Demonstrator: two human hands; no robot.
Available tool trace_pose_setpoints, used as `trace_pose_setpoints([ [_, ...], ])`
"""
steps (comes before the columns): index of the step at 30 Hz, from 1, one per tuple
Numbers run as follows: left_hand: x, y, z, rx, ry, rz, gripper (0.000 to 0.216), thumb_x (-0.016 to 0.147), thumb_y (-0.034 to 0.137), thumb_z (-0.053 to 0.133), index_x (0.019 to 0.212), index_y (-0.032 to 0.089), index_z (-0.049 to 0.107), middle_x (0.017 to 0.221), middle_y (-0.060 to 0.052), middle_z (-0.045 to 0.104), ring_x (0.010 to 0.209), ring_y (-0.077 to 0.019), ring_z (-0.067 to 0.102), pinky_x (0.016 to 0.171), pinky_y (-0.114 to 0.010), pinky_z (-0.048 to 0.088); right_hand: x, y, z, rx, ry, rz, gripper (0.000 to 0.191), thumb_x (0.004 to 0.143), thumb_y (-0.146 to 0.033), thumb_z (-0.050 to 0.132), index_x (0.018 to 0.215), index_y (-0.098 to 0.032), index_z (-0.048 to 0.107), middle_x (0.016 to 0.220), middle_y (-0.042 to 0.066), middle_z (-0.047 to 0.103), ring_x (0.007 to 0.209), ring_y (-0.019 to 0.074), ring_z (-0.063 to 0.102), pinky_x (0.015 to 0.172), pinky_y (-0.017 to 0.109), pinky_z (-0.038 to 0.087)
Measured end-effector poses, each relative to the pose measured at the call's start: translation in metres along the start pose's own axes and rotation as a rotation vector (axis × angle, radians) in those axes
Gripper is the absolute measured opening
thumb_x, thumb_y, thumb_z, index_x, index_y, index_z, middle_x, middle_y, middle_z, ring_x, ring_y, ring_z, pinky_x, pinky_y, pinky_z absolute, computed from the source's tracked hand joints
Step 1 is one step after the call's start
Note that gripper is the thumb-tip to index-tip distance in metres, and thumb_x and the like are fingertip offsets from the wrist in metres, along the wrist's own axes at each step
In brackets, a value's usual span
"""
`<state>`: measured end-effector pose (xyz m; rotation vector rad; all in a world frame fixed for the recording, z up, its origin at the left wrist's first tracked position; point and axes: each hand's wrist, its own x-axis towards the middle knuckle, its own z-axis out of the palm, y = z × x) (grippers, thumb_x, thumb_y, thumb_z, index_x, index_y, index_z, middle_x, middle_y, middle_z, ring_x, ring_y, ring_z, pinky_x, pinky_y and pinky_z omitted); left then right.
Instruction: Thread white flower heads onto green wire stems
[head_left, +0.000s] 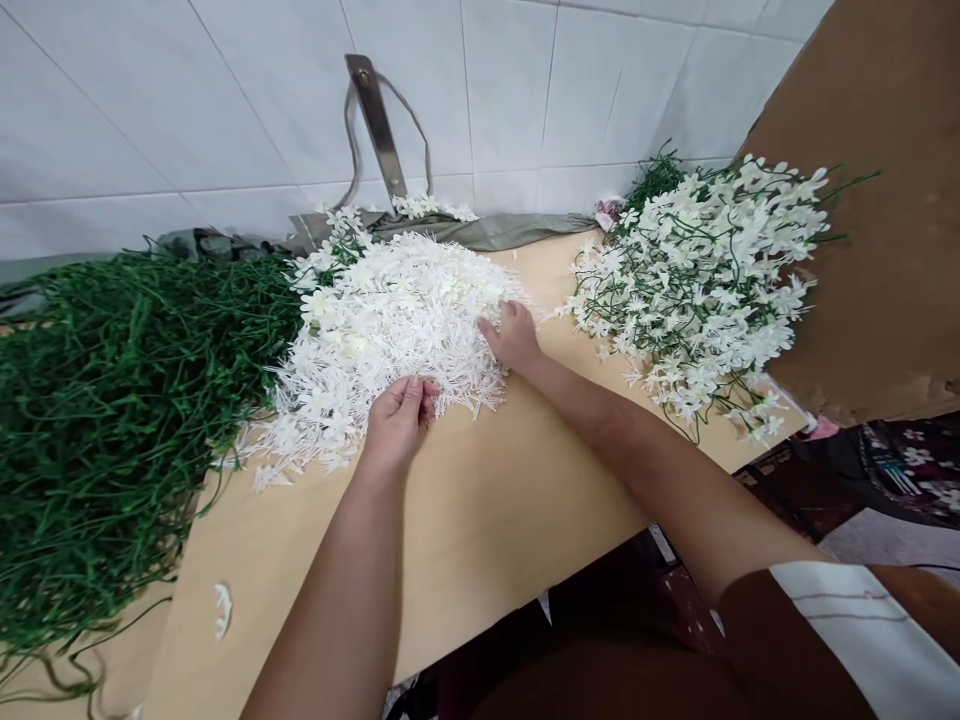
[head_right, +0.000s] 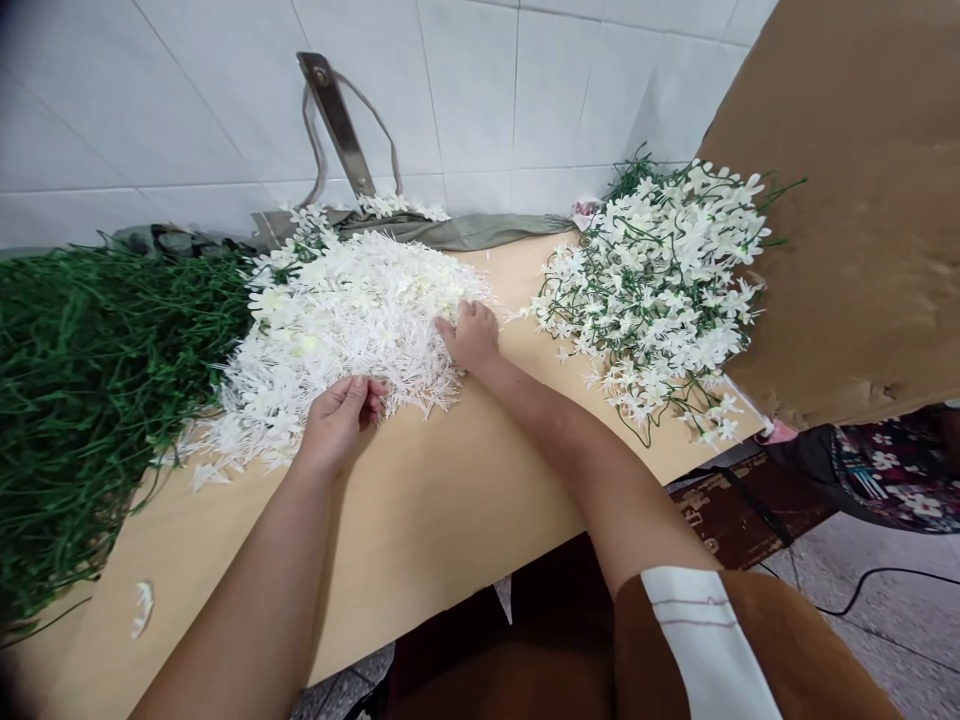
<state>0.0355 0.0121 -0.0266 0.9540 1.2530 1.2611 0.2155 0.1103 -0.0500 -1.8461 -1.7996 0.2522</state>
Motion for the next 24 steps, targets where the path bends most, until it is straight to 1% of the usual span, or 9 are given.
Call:
trace_pose_setpoints([
  [3,-0.001,0.002,0.001,-0.003,0.013,-0.011,0.031,0.087,0.025,0.064,0.058,0.015,0.064,0.047,0.001,0.05,0.043,-0.0061,0.043,0.045,-0.017,0.034,0.002,-0.011,-0.001,0.048,0.045,-0.106,0.066,0.098,-0.048,0.047,0.144,0.001,0.044,0.149,0.029,0.045,0.142,0.0345,0.04,0.12,0.046,0.029],
  [5,0.0,0.0,-0.001,0.007,0.004,-0.005,0.03,0.087,0.025,0.064,0.059,0.015,0.064,0.048,0.001,0.051,0.044,-0.006,0.044,0.046,-0.017,0.034,0.004,-0.005,-0.008,0.044,0.106,-0.118,0.066,0.098,-0.048,0.048,0.144,0.0,0.045,0.149,0.028,0.044,0.142,0.0341,0.039,0.12,0.046,0.029],
  [7,0.001,-0.002,-0.004,0.021,-0.015,0.003,0.029,0.087,0.026,0.065,0.06,0.015,0.065,0.049,0.001,0.051,0.044,-0.0058,0.043,0.046,-0.017,0.033,0.006,0.008,-0.017,0.013,0.123,-0.041,0.066,0.098,-0.047,0.048,0.142,0.002,0.045,0.147,0.029,0.046,0.14,0.035,0.04,0.119,0.047,0.029],
  [9,0.002,-0.005,-0.006,0.028,-0.033,0.011,0.028,0.086,0.028,0.066,0.061,0.015,0.065,0.049,0.002,0.05,0.045,-0.0056,0.042,0.046,-0.016,0.032,0.008,0.019,-0.021,-0.03,0.071,0.053,0.062,0.099,-0.045,0.047,0.136,0.004,0.051,0.139,0.029,0.053,0.136,0.0361,0.044,0.116,0.047,0.032],
  [11,0.003,-0.007,-0.007,0.023,-0.04,0.017,0.028,0.085,0.03,0.066,0.062,0.015,0.065,0.049,0.002,0.05,0.045,-0.0056,0.042,0.046,-0.016,0.032,0.007,0.022,-0.019,-0.051,0.015,0.072,0.055,0.099,-0.043,0.048,0.128,0.002,0.057,0.132,0.027,0.059,0.131,0.0353,0.049,0.115,0.047,0.034],
  [15,0.003,-0.006,-0.005,0.028,-0.026,0.016,0.028,0.083,0.033,0.069,0.061,0.015,0.065,0.05,0.002,0.051,0.046,-0.0057,0.044,0.047,-0.017,0.034,0.001,0.006,-0.006,0.034,0.006,-0.062,0.053,0.099,-0.04,0.049,0.137,-0.002,0.052,0.142,0.023,0.055,0.135,0.0297,0.048,0.118,0.041,0.034],
  [18,0.003,-0.004,-0.004,0.029,-0.017,0.009,0.029,0.081,0.034,0.071,0.061,0.015,0.065,0.05,0.002,0.051,0.046,-0.0057,0.045,0.047,-0.017,0.035,0.002,0.0,-0.006,0.071,0.074,-0.116,0.053,0.099,-0.037,0.049,0.139,-0.002,0.051,0.144,0.022,0.054,0.138,0.0275,0.047,0.119,0.037,0.032],
  [21,0.003,-0.002,-0.002,0.03,-0.021,-0.005,0.028,0.082,0.032,0.069,0.06,0.015,0.065,0.049,0.002,0.051,0.045,-0.0055,0.044,0.047,-0.016,0.035,0.004,0.006,-0.015,-0.005,0.123,-0.01,0.048,0.1,-0.035,0.048,0.134,-0.001,0.054,0.14,0.023,0.057,0.135,0.0295,0.048,0.118,0.041,0.032],
  [24,0.002,0.0,-0.002,0.042,-0.002,-0.019,0.026,0.083,0.027,0.067,0.06,0.015,0.065,0.048,0.002,0.05,0.043,-0.0049,0.043,0.046,-0.016,0.033,0.0,0.007,-0.024,-0.1,0.009,0.059,0.05,0.102,-0.035,0.044,0.133,0.002,0.054,0.135,0.025,0.06,0.131,0.0308,0.051,0.115,0.041,0.034],
])
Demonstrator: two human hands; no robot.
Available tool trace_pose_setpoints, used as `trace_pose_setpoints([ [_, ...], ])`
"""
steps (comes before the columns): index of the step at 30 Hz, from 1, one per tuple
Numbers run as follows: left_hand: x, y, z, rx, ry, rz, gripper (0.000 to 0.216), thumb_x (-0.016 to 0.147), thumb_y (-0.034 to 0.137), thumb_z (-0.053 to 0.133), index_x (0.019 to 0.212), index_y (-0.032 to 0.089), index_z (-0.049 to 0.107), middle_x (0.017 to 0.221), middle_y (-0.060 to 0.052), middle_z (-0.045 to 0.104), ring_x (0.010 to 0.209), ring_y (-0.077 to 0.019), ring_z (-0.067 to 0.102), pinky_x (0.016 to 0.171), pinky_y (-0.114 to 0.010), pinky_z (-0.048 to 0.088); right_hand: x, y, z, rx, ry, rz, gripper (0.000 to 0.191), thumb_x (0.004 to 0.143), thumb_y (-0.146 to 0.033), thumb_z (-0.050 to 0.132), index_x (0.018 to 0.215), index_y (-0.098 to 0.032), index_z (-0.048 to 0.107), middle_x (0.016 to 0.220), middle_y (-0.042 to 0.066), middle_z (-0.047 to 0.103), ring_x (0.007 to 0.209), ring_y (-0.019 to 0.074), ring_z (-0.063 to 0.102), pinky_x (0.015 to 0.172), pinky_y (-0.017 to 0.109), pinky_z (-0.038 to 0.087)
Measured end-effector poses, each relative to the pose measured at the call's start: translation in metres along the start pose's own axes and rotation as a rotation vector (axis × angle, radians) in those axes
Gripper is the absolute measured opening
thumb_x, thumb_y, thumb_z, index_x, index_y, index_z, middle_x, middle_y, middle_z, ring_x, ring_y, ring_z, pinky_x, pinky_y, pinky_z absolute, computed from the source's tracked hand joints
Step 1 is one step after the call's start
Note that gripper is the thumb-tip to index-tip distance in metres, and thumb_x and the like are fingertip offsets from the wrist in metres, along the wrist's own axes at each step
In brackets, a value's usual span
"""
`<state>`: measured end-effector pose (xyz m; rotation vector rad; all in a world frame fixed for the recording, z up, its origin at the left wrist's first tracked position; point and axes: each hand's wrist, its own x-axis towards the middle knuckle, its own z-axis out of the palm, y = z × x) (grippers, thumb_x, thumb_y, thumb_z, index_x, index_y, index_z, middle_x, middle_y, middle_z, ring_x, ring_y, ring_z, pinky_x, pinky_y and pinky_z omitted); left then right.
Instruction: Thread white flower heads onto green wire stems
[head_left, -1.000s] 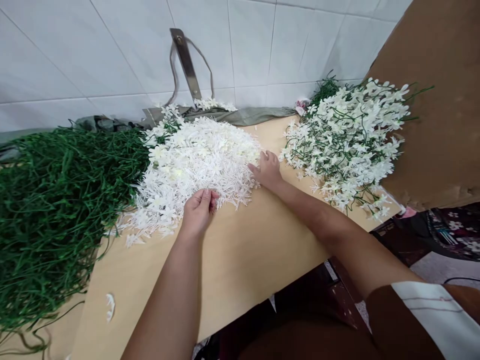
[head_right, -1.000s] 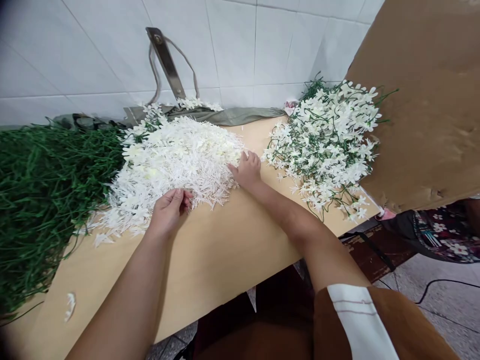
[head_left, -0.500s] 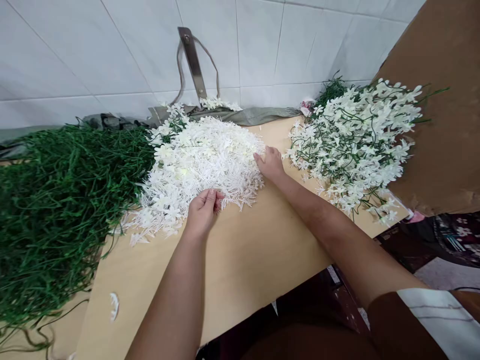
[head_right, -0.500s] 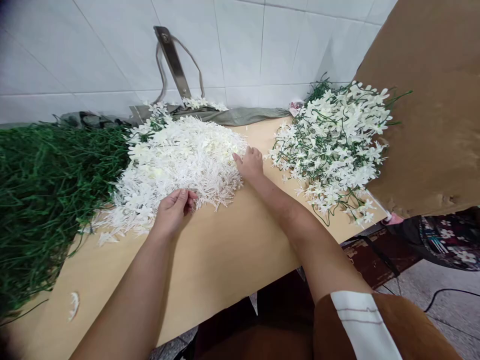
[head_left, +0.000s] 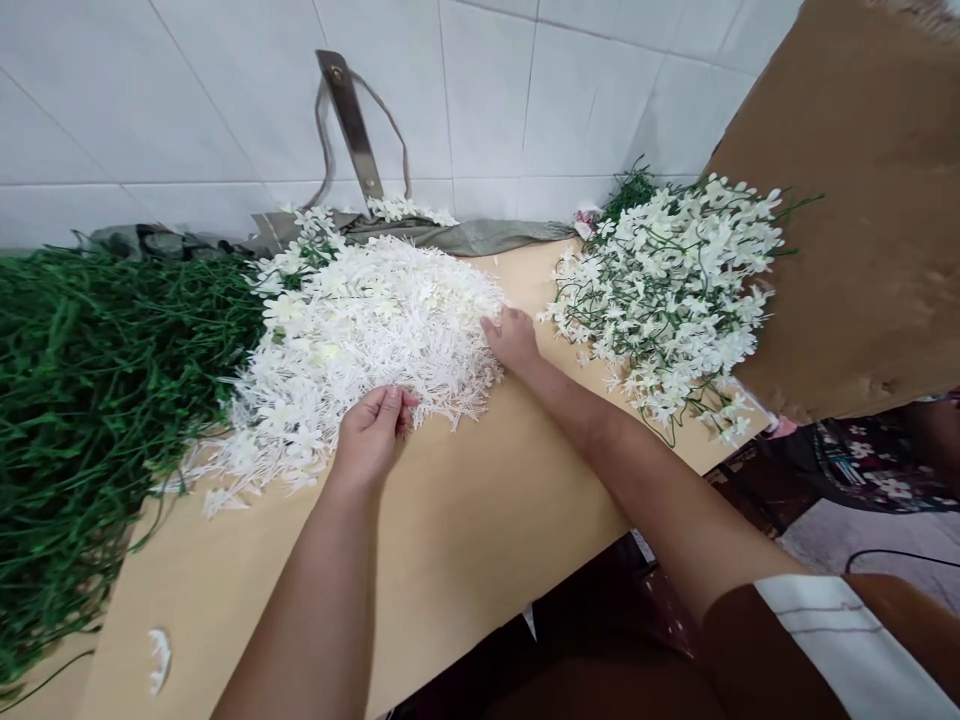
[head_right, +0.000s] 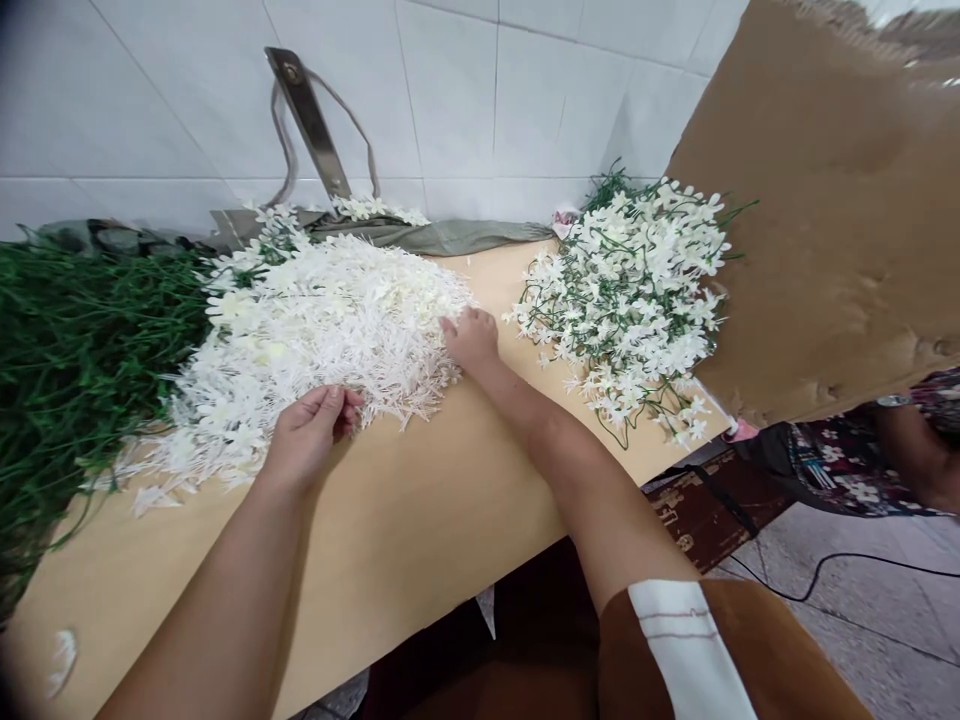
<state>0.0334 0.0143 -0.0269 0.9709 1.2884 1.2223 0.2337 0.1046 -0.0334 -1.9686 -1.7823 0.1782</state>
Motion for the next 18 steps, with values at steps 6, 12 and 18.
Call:
trace_pose_setpoints([
  [6,-0.002,0.003,0.0,0.014,0.001,0.001,0.031,0.089,0.017,0.056,0.059,0.015,0.065,0.047,0.002,0.051,0.043,-0.0046,0.044,0.047,-0.015,0.034,-0.006,-0.004,-0.026,-0.177,-0.007,-0.151,0.042,0.103,-0.019,0.033,0.137,-0.007,0.054,0.141,0.018,0.056,0.129,0.024,0.051,0.112,0.033,0.038],
  [12,-0.003,0.005,0.003,0.019,0.014,-0.032,0.036,0.09,0.01,0.051,0.057,0.015,0.063,0.045,0.002,0.049,0.041,-0.0051,0.042,0.045,-0.016,0.032,0.004,0.023,-0.039,-0.441,-0.119,0.074,0.046,0.089,0.004,0.035,0.122,-0.001,0.066,0.13,0.028,0.058,0.124,0.0354,0.055,0.098,0.044,0.047],
  [18,-0.001,-0.002,-0.002,0.039,-0.005,0.011,0.03,0.089,0.014,0.055,0.06,0.015,0.065,0.048,0.002,0.05,0.044,-0.0051,0.042,0.047,-0.016,0.033,0.0,0.015,-0.047,-0.356,-0.166,-0.053,0.043,0.087,0.002,0.043,0.123,-0.008,0.065,0.127,0.02,0.062,0.118,0.0271,0.06,0.095,0.034,0.049],
])
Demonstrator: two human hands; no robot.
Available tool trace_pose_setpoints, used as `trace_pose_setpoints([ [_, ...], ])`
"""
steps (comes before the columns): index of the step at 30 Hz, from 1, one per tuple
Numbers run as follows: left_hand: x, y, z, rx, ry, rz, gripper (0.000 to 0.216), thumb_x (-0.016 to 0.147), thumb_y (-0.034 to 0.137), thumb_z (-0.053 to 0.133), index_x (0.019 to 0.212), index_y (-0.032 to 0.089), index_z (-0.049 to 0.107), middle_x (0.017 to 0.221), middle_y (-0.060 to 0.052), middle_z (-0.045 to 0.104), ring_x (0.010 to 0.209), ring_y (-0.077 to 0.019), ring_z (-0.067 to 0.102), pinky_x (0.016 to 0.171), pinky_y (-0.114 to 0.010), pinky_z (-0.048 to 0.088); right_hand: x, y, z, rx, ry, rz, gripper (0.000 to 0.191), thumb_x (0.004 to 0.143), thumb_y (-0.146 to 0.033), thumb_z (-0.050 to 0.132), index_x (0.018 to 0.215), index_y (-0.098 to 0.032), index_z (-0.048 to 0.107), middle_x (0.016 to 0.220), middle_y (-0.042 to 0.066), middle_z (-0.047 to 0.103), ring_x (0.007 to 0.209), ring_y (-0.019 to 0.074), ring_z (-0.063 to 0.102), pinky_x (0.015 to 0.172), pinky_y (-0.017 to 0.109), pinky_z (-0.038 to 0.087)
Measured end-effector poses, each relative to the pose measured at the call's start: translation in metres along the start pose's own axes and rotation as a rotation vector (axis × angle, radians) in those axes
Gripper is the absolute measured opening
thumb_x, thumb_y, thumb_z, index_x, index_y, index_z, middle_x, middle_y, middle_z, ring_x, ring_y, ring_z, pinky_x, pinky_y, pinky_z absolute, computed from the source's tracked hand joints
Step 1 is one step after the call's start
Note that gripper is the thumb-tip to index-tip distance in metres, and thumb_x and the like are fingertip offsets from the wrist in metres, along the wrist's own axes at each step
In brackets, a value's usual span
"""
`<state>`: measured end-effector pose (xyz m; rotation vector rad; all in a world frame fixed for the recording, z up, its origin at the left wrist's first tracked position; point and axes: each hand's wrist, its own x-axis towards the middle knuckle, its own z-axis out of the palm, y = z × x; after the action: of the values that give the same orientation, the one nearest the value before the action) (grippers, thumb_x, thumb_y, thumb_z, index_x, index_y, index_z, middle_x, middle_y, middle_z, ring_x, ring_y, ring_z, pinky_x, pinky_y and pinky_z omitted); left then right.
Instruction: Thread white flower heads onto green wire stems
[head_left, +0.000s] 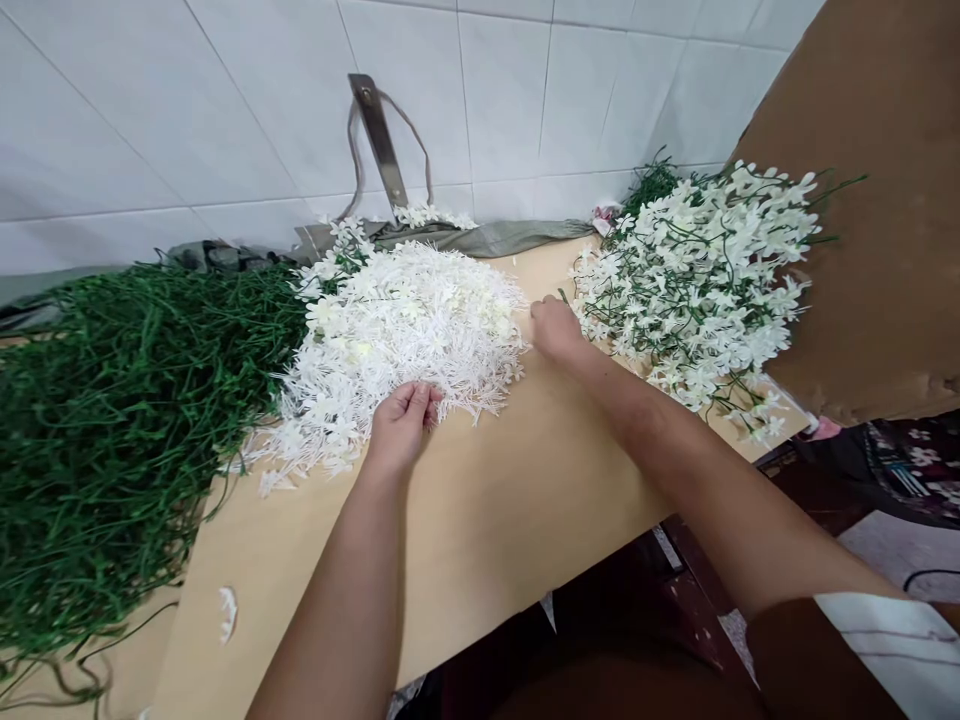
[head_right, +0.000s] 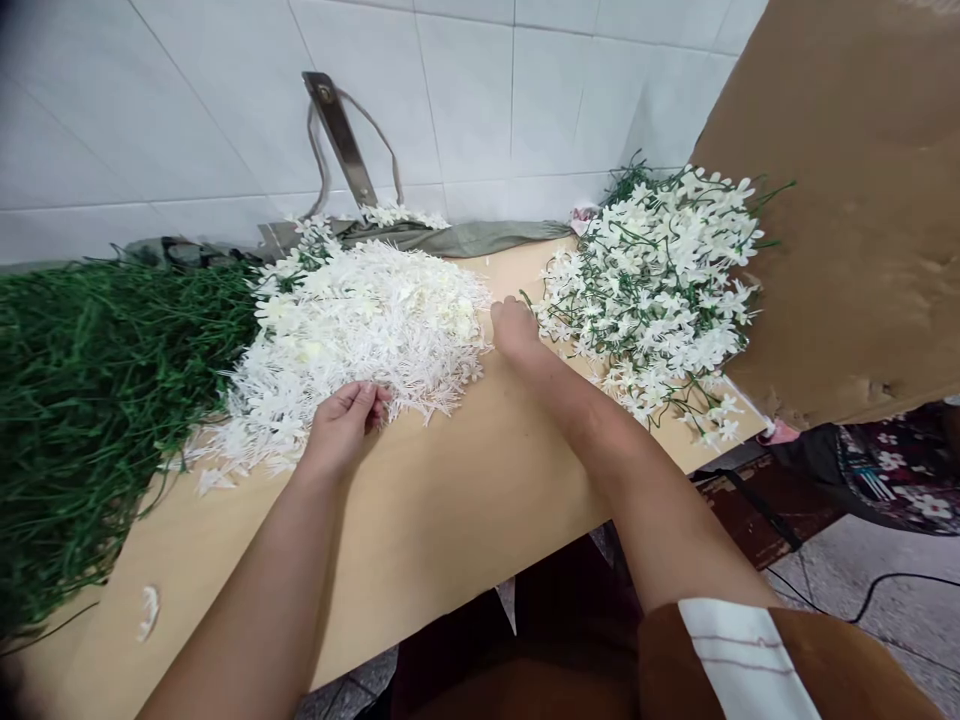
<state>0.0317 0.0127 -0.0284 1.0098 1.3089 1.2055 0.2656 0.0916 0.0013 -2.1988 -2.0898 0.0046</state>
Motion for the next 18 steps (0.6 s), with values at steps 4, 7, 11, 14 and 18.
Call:
trace_pose_setpoints([
  [4,0.001,-0.002,-0.001,0.01,0.001,0.003,0.026,0.086,0.019,0.059,0.061,0.015,0.065,0.049,0.002,0.051,0.045,-0.0053,0.043,0.047,-0.016,0.033,-0.003,-0.006,-0.008,0.093,0.076,-0.044,0.038,0.092,-0.007,0.042,0.123,-0.013,0.063,0.127,0.014,0.062,0.115,0.0226,0.06,0.098,0.03,0.047],
  [7,0.001,-0.001,0.0,0.018,0.02,-0.002,0.022,0.082,0.023,0.063,0.061,0.016,0.065,0.049,0.002,0.051,0.046,-0.0053,0.044,0.049,-0.016,0.035,-0.003,0.0,-0.003,0.055,0.023,0.065,0.04,0.09,-0.008,0.047,0.127,-0.01,0.062,0.131,0.019,0.059,0.126,0.0298,0.054,0.1,0.035,0.046],
  [11,0.003,-0.001,0.0,0.053,0.02,-0.002,0.022,0.076,0.03,0.069,0.06,0.016,0.065,0.048,0.002,0.051,0.045,-0.0055,0.043,0.047,-0.017,0.034,-0.004,0.018,0.004,0.024,-0.042,0.145,0.039,0.091,-0.008,0.047,0.125,-0.008,0.065,0.133,0.022,0.059,0.124,0.0313,0.057,0.097,0.035,0.048],
  [14,0.004,-0.002,-0.001,0.06,0.015,0.03,0.025,0.072,0.037,0.073,0.061,0.017,0.066,0.048,0.002,0.051,0.045,-0.0059,0.042,0.046,-0.017,0.033,-0.002,0.027,0.003,0.05,-0.039,0.108,0.035,0.092,-0.011,0.047,0.119,-0.013,0.069,0.126,0.016,0.066,0.115,0.0257,0.063,0.093,0.031,0.048],
  [18,0.004,-0.003,-0.002,0.058,-0.001,0.043,0.027,0.071,0.04,0.074,0.061,0.017,0.065,0.049,0.002,0.051,0.046,-0.0058,0.043,0.047,-0.017,0.035,0.007,0.03,-0.01,0.113,-0.035,0.098,0.028,0.095,-0.022,0.05,0.108,-0.016,0.074,0.108,0.011,0.075,0.101,0.0219,0.068,0.085,0.028,0.05],
])
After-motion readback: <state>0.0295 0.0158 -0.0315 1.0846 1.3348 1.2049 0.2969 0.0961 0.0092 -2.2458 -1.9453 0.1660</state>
